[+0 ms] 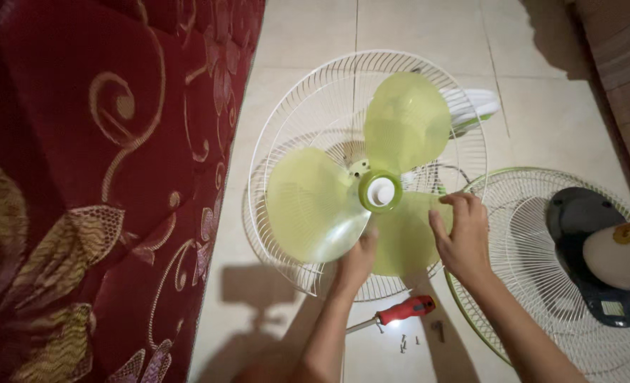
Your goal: The person disassembles a white and green electric fan by removing the front grille, fan blades, and rear grille using a screwdriver. They then reassemble the fan by reattaching the blades and grilles in reverse order.
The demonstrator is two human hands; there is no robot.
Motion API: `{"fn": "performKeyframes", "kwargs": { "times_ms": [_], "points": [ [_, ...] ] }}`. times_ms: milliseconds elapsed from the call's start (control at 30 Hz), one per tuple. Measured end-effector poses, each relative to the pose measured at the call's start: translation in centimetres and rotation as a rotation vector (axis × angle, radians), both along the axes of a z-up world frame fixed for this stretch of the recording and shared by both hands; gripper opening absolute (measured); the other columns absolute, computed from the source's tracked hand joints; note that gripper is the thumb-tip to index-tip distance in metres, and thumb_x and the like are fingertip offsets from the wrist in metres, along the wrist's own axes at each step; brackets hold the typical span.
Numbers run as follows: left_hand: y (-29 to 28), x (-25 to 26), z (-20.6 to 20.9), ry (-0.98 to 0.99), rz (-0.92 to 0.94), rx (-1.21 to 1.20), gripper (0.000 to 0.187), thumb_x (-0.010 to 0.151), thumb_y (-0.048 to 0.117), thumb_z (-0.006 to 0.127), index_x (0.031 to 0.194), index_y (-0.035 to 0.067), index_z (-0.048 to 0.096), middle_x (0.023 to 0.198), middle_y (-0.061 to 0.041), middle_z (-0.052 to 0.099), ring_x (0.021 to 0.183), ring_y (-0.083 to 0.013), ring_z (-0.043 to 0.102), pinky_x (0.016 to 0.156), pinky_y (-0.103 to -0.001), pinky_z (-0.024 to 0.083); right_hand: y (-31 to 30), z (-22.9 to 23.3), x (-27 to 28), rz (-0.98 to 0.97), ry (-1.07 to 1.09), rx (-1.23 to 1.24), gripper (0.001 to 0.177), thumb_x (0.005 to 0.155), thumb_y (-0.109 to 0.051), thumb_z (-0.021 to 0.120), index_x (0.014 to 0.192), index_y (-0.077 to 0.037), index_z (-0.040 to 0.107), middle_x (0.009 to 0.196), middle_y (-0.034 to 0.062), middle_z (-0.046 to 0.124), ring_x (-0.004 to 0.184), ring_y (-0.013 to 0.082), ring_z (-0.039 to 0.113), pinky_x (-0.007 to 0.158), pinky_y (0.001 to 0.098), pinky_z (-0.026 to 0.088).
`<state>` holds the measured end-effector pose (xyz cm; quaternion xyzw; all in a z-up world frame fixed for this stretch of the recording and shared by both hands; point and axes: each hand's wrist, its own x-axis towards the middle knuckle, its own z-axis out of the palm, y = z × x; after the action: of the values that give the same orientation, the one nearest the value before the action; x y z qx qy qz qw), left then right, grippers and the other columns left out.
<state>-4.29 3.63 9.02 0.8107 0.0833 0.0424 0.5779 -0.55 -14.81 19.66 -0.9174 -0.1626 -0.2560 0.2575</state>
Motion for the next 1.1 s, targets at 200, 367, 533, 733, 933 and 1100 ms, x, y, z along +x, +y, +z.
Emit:
{"fn": "performKeyframes", "kwargs": {
  "times_ms": [200, 367, 533, 733, 933, 1100],
  "points": [
    [6.3, -6.1, 9.9, 0.211, -0.628, 0.277, 0.041, 0.097, 0.039, 0.064, 0.117, 0.003, 0.070, 0.105, -0.023, 0.073, 0.101, -0.0359, 0.072, 0.092, -0.044, 0.056, 3.8, 1.5, 0.1, -0.166, 0.354, 0.104, 0.032, 0.100, -0.035, 0.058, 0.096, -0.004, 0.069, 0.091, 0.0186, 0.071, 0.085, 0.0390, 0.067, 0.079, 0.0505, 0.051],
    [7.4, -4.2, 16.2, -0.209, -0.041, 0.314, 0.038, 0.094, 0.022, 0.065, 0.129, 0.006, 0.062, 0.122, -0.017, 0.066, 0.116, -0.0366, 0.060, 0.101, -0.045, 0.045, 8.7, 1.6, 1.5, -0.207, 0.592, -0.030, 0.058, 0.099, -0.057, 0.050, 0.100, -0.002, 0.066, 0.084, 0.0247, 0.072, 0.081, 0.0445, 0.069, 0.072, 0.0548, 0.053],
    [6.0, 3.1, 16.5, -0.527, -0.033, 0.607, 0.032, 0.098, 0.021, 0.061, 0.121, 0.000, 0.067, 0.128, -0.018, 0.067, 0.126, -0.0358, 0.058, 0.110, -0.047, 0.038, 10.2, 0.0, 2.7, -0.253, 0.543, -0.152, 0.058, 0.101, -0.056, 0.048, 0.101, 0.000, 0.061, 0.084, 0.0256, 0.072, 0.079, 0.0437, 0.071, 0.070, 0.0553, 0.054],
    [4.6, 8.8, 13.0, -0.255, -0.272, 0.800, 0.031, 0.099, 0.030, 0.060, 0.094, 0.004, 0.075, 0.092, -0.019, 0.074, 0.091, -0.0348, 0.069, 0.110, -0.052, 0.036, 10.1, -2.4, 3.6, -0.223, 0.426, -0.194, 0.044, 0.102, -0.043, 0.050, 0.105, 0.000, 0.056, 0.093, 0.0247, 0.069, 0.075, 0.0436, 0.070, 0.065, 0.0561, 0.053],
    [5.0, 8.8, 8.3, -0.484, -0.171, 0.640, 0.031, 0.103, 0.023, 0.057, 0.089, 0.000, 0.074, 0.086, -0.022, 0.072, 0.085, -0.0388, 0.068, 0.096, -0.050, 0.045, 9.8, -2.6, 3.5, -0.122, 0.301, -0.200, 0.027, 0.096, -0.025, 0.058, 0.104, 0.001, 0.057, 0.097, 0.0251, 0.065, 0.075, 0.0418, 0.069, 0.063, 0.0528, 0.053],
    [4.0, 8.0, 5.5, -0.577, 0.066, 0.650, 0.034, 0.100, 0.025, 0.062, 0.083, -0.002, 0.074, 0.084, -0.024, 0.072, 0.087, -0.0401, 0.067, 0.098, -0.049, 0.046, 9.7, -1.9, 3.6, -0.087, 0.230, -0.300, 0.018, 0.090, -0.016, 0.061, 0.100, -0.002, 0.059, 0.094, 0.0213, 0.065, 0.077, 0.0384, 0.068, 0.066, 0.0497, 0.054]
  ]
}}
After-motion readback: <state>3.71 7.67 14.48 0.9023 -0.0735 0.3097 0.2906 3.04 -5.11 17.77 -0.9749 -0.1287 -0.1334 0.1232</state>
